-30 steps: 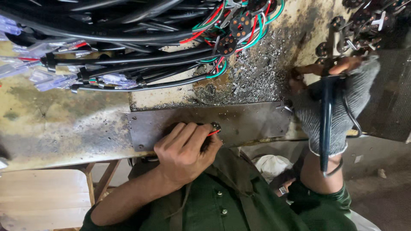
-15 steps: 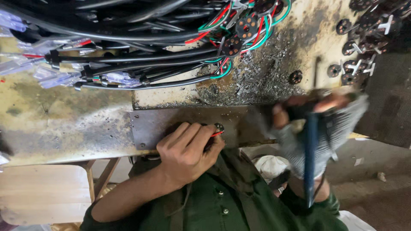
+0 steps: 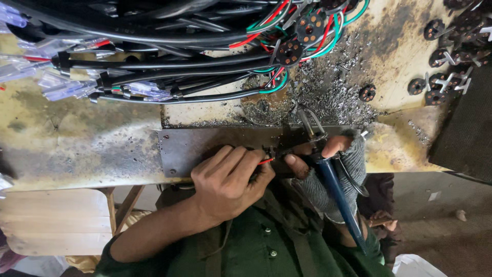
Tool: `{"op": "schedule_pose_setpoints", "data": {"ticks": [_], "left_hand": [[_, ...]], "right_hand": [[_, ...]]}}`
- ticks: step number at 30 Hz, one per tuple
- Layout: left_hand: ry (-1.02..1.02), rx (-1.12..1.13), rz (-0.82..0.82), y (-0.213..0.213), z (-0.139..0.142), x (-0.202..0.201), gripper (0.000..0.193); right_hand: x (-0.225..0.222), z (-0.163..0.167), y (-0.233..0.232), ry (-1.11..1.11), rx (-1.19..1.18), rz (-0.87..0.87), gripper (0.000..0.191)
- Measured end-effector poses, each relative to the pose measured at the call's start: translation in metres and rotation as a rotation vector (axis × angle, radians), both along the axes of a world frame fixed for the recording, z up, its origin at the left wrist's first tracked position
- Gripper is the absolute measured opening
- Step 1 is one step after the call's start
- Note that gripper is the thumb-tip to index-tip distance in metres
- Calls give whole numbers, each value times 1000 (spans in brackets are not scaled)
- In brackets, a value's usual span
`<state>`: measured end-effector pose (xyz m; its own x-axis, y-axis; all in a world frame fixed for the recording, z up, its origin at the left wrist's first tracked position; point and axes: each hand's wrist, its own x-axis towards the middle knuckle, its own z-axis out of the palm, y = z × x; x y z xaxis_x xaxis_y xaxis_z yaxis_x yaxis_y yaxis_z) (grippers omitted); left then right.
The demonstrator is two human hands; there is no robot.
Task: The person solders red and green wire leads onto small switch components at a workbench using a soldering iron, working on one component at a time and placing finished assemblies with a pile of completed wired components.
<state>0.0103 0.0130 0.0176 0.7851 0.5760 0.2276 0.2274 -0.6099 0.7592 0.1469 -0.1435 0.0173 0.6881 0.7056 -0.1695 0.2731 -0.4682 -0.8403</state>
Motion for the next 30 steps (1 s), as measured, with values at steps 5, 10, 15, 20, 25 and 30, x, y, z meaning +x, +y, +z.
{"op": "schedule_pose_setpoints", "data": {"ticks": [5, 10, 15, 20, 25, 30], "left_hand": [[8, 5, -3, 0, 0, 1, 15], [-11, -4, 2, 0, 0, 2, 15], [6, -7, 2, 0, 1, 1, 15], [-32, -79, 33, 1, 2, 0, 18], [-141, -198, 7, 6, 2, -7, 18], [-138, -228, 8, 7, 0, -9, 11]], "right_hand": [[-2, -10, -5, -50, 4, -9, 45], [-5, -12, 0, -116, 32, 14, 50], [-6, -17, 0, -254, 72, 99, 52], [-9, -28, -6, -165, 107, 72, 52], [-10, -29, -9, -167, 10, 75, 40], [-12, -25, -11, -288, -108, 115, 34]]}}
